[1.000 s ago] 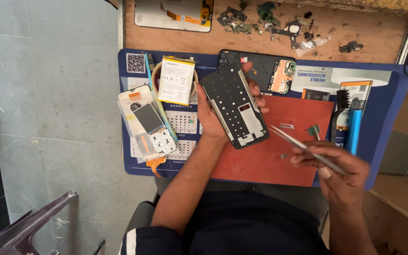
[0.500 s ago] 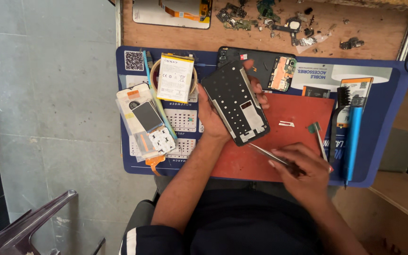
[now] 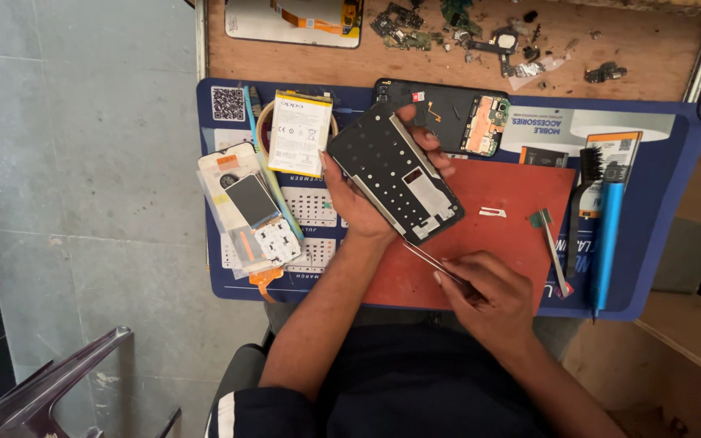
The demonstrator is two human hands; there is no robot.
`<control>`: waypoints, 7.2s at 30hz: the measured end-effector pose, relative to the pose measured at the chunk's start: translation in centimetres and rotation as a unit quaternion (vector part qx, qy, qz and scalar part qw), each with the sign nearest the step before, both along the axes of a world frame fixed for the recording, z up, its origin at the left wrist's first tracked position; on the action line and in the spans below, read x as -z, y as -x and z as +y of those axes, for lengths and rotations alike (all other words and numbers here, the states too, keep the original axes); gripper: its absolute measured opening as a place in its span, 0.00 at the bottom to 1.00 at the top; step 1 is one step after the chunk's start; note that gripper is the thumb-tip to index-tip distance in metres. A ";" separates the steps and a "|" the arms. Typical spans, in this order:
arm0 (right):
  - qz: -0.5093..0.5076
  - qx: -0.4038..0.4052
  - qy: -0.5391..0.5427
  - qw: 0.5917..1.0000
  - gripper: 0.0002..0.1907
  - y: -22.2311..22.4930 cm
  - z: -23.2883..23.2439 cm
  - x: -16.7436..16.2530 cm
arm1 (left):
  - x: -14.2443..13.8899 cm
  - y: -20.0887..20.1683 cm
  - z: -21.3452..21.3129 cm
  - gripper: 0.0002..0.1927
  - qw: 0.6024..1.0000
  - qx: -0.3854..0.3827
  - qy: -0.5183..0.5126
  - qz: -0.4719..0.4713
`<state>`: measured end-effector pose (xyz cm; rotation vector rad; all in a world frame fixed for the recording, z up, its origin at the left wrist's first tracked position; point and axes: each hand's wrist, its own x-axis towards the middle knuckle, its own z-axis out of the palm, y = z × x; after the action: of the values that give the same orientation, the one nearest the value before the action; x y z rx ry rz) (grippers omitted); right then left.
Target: The person is repairing a smartphone by removing the back cover and using tweezers to carefully extract small components and adhesive residue from the device's interior. The workspace contains various phone parts and tools.
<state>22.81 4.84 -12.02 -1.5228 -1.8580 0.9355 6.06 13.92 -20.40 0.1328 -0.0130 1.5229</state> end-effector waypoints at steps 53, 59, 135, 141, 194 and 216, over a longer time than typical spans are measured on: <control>0.062 0.069 0.010 0.996 0.10 -2.7 2.4 0.3 | -1.1 -0.5 -1.0 0.56 0.993 0.045 -0.017 0.107; -0.020 0.104 -0.035 0.994 0.09 -4.4 3.5 -0.1 | -0.9 -0.6 -1.1 0.56 0.995 0.070 -0.020 0.074; -0.240 -0.055 -0.272 0.930 0.10 -3.5 6.9 -2.0 | -3.2 1.1 -3.3 0.51 0.947 0.269 0.059 0.166; -0.234 -0.051 -0.267 0.933 0.10 -3.4 6.9 -2.1 | -3.8 1.2 -3.3 0.50 0.945 0.276 0.070 0.162; -0.186 -0.063 -0.245 0.949 0.13 -4.2 7.0 -1.6 | -3.6 1.6 -3.4 0.48 0.942 0.288 0.072 0.156; -0.223 -0.058 -0.258 0.938 0.15 -4.0 6.6 -1.6 | -3.1 1.4 -3.3 0.48 0.943 0.291 0.062 0.146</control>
<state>26.79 11.43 -10.39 -1.3687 -2.2934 0.1051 4.63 10.62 -17.25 0.2308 0.2608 0.8980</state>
